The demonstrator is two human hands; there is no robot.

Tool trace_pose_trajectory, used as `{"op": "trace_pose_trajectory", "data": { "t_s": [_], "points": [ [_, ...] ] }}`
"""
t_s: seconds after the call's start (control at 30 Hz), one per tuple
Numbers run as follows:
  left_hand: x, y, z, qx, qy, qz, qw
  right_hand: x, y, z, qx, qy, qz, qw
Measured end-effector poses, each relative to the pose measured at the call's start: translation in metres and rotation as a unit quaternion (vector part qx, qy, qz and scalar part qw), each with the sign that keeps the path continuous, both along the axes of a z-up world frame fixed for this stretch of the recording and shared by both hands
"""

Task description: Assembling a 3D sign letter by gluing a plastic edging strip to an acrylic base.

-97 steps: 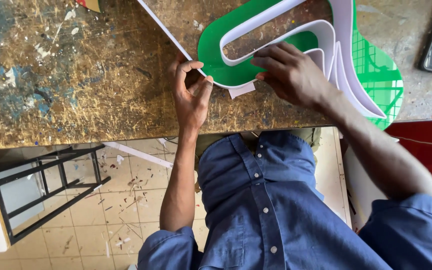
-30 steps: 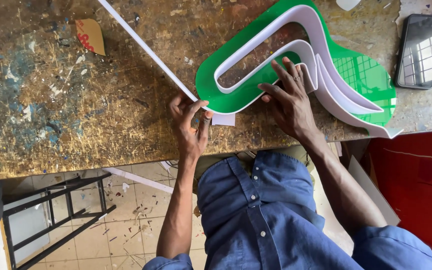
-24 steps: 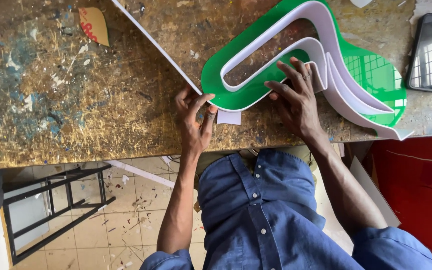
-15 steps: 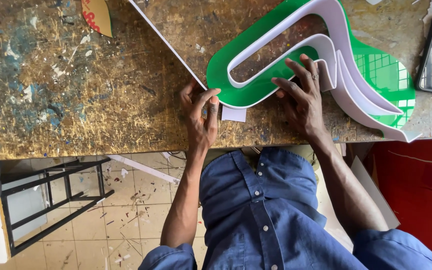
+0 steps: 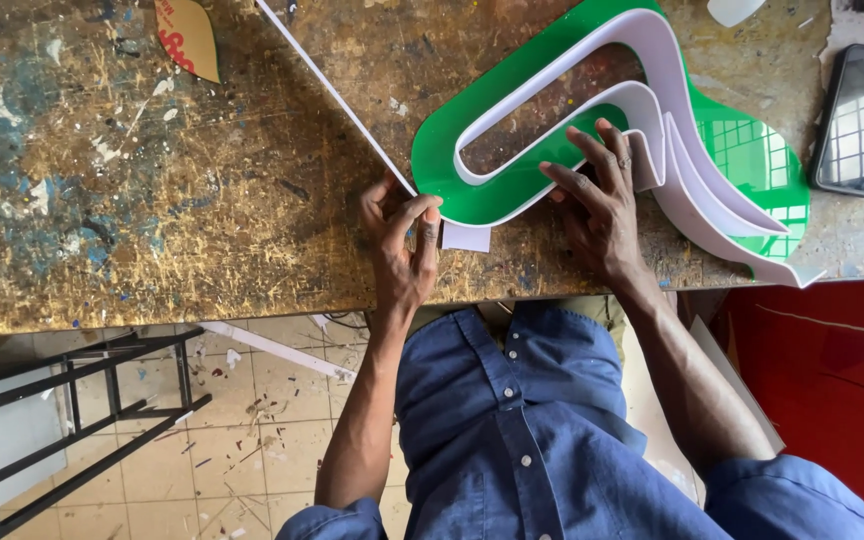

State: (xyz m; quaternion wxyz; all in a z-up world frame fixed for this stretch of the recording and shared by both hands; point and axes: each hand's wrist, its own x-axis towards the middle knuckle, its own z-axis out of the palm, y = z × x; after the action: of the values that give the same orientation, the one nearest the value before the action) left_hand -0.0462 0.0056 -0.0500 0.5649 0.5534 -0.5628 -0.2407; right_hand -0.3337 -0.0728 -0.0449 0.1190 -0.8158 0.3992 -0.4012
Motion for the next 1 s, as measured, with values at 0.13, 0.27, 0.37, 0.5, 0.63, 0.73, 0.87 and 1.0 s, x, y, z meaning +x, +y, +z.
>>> {"op": "trace_pose_trajectory", "data": {
  "t_s": [0.13, 0.27, 0.37, 0.5, 0.63, 0.73, 0.87, 1.0],
  "points": [
    [-0.002, -0.001, 0.004, 0.007, -0.005, 0.000, 1.000, 0.001, 0.001, 0.001, -0.010, 0.044, -0.018, 0.999],
    [-0.002, 0.000, 0.002, 0.004, -0.011, 0.000, 1.000, 0.014, 0.013, 0.048, -0.066, 0.187, -0.055, 0.979],
    [0.000, -0.002, -0.001, -0.003, 0.001, -0.008, 1.000, 0.025, 0.002, 0.048, -0.057, 0.218, 0.041, 0.973],
    [-0.001, 0.000, 0.004, -0.008, -0.005, -0.004, 1.000, 0.032, -0.006, 0.055, -0.019, 0.250, 0.124, 0.960],
    [-0.001, 0.000, -0.003, -0.006, -0.009, -0.007, 1.000, 0.031, -0.008, 0.051, 0.034, 0.261, 0.136, 0.955],
    [-0.002, -0.001, -0.006, -0.004, -0.004, -0.007, 1.000, 0.031, -0.009, 0.047, 0.057, 0.272, 0.134, 0.951],
    [-0.002, 0.001, -0.005, 0.004, 0.007, -0.006, 1.000, 0.035, -0.005, 0.056, 0.023, 0.278, 0.129, 0.952],
    [-0.006, 0.002, 0.011, 0.016, 0.023, 0.008, 1.000, 0.036, -0.003, 0.064, 0.028, 0.284, 0.130, 0.949]
  ]
}}
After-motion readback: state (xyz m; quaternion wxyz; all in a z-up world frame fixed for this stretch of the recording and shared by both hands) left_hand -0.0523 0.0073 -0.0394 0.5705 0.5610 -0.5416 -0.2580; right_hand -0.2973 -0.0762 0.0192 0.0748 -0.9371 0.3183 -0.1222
